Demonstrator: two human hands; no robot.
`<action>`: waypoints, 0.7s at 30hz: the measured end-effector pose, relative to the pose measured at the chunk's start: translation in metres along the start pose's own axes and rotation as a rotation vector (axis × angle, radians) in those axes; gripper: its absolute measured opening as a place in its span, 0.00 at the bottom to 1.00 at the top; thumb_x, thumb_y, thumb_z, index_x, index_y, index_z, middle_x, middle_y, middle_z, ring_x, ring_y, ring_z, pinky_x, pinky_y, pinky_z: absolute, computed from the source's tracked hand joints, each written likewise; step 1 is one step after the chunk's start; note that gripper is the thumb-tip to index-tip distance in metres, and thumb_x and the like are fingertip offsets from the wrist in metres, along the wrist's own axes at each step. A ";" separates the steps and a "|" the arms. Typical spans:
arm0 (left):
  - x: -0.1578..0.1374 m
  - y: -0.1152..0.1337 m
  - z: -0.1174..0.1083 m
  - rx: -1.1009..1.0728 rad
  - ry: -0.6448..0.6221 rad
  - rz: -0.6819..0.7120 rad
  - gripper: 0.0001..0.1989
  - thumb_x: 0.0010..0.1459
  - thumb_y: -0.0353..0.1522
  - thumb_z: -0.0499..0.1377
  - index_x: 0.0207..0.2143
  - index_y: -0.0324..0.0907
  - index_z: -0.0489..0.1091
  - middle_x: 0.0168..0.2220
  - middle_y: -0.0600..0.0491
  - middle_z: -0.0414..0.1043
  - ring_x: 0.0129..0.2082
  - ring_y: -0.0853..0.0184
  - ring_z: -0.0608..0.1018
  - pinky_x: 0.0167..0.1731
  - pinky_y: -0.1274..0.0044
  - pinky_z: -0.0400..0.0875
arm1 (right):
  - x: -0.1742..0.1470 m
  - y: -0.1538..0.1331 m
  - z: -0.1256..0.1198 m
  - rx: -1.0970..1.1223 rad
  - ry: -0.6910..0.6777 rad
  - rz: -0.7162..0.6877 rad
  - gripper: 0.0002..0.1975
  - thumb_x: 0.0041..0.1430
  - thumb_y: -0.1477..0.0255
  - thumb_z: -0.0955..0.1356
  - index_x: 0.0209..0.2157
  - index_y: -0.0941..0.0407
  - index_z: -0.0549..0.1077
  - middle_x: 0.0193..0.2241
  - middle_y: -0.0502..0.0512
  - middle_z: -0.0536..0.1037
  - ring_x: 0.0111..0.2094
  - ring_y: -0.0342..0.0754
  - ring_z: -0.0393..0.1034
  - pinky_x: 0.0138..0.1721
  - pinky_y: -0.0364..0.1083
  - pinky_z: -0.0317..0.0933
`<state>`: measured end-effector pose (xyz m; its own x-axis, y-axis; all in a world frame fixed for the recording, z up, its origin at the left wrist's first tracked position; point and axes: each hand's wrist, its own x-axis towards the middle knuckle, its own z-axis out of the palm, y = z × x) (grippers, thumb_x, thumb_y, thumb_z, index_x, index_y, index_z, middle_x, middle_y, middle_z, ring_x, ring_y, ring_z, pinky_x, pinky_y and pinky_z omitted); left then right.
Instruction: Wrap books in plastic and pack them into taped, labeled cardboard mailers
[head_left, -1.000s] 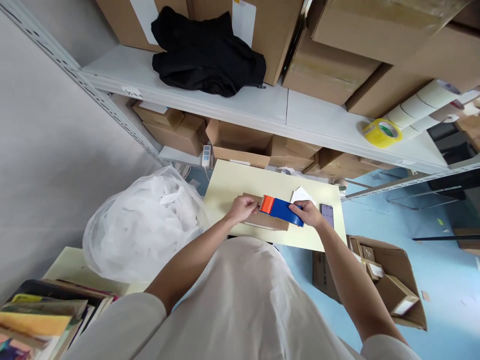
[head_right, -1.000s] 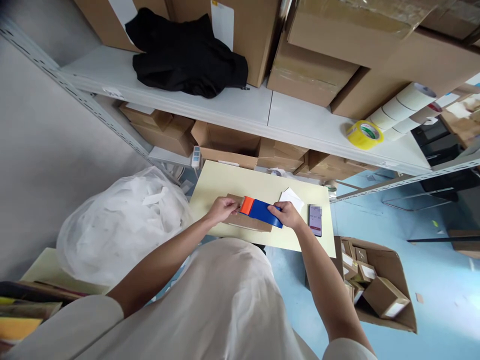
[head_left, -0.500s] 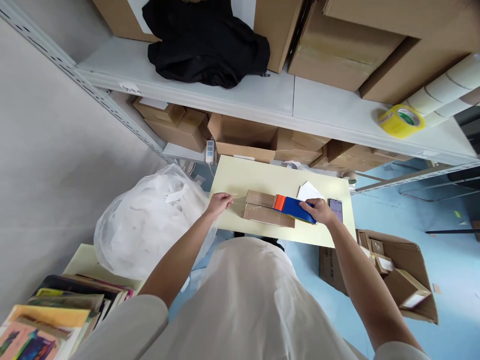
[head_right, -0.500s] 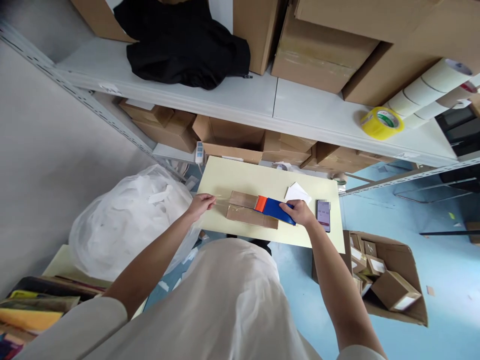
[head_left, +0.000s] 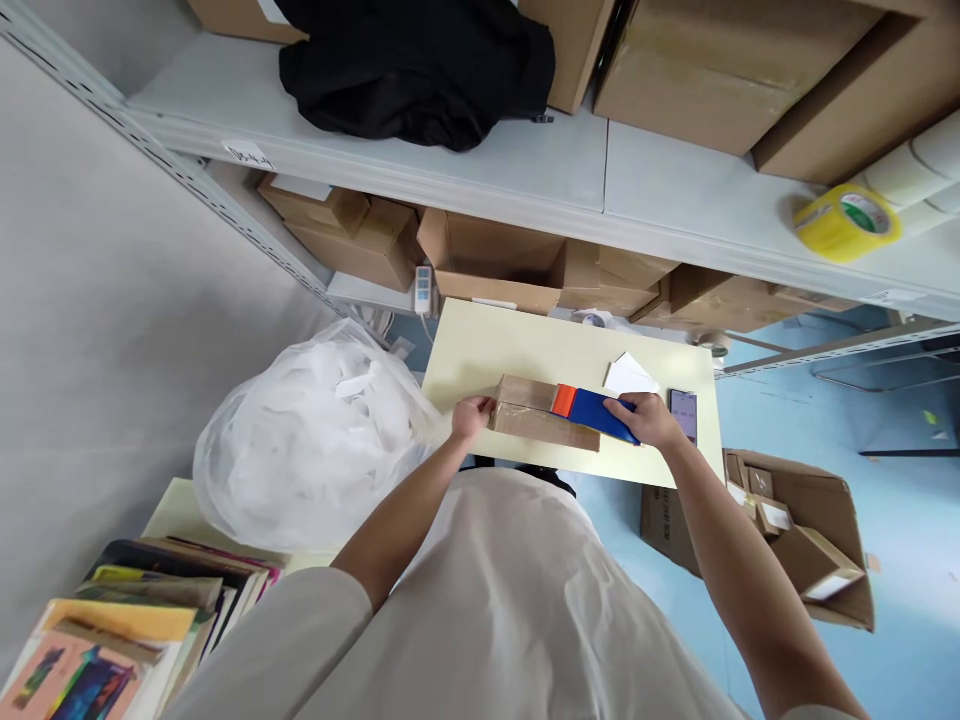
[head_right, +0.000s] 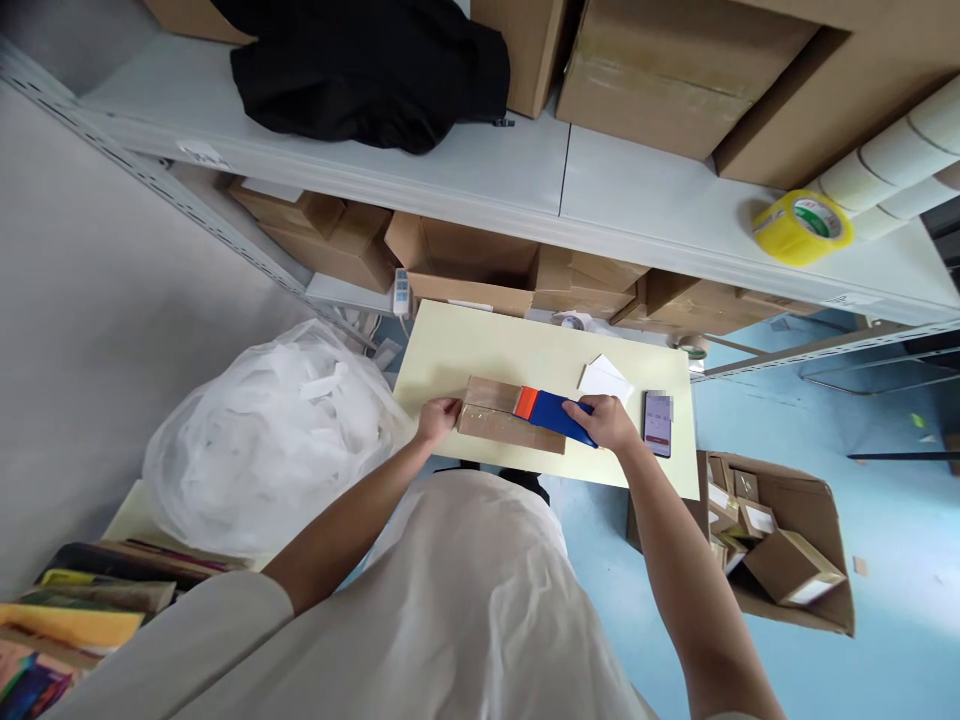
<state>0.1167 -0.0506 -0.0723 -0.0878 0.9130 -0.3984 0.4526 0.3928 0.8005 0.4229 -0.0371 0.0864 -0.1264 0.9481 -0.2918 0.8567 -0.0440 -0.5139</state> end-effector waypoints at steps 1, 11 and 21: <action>0.000 0.000 0.002 0.033 0.004 -0.002 0.15 0.57 0.38 0.54 0.38 0.40 0.77 0.40 0.44 0.78 0.44 0.56 0.78 0.41 0.71 0.68 | 0.000 -0.001 0.000 -0.002 0.005 0.001 0.29 0.52 0.45 0.61 0.14 0.55 0.61 0.13 0.47 0.60 0.18 0.41 0.53 0.20 0.42 0.51; -0.008 0.006 -0.021 0.210 -0.111 0.214 0.29 0.59 0.33 0.49 0.62 0.36 0.54 0.63 0.42 0.57 0.62 0.61 0.62 0.58 0.70 0.58 | 0.002 -0.002 0.001 0.034 -0.014 0.010 0.28 0.52 0.46 0.61 0.14 0.55 0.62 0.13 0.49 0.63 0.18 0.42 0.55 0.21 0.43 0.51; -0.005 0.076 -0.009 0.816 -0.284 0.743 0.67 0.32 0.53 0.65 0.65 0.28 0.35 0.66 0.32 0.43 0.66 0.46 0.46 0.62 0.57 0.35 | 0.006 0.008 -0.005 0.091 -0.119 -0.012 0.27 0.54 0.48 0.61 0.15 0.55 0.60 0.14 0.48 0.62 0.19 0.41 0.55 0.20 0.42 0.50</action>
<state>0.1441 -0.0245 -0.0052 0.6005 0.7910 -0.1172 0.7597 -0.5187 0.3921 0.4317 -0.0300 0.0848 -0.1994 0.9051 -0.3755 0.8064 -0.0661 -0.5877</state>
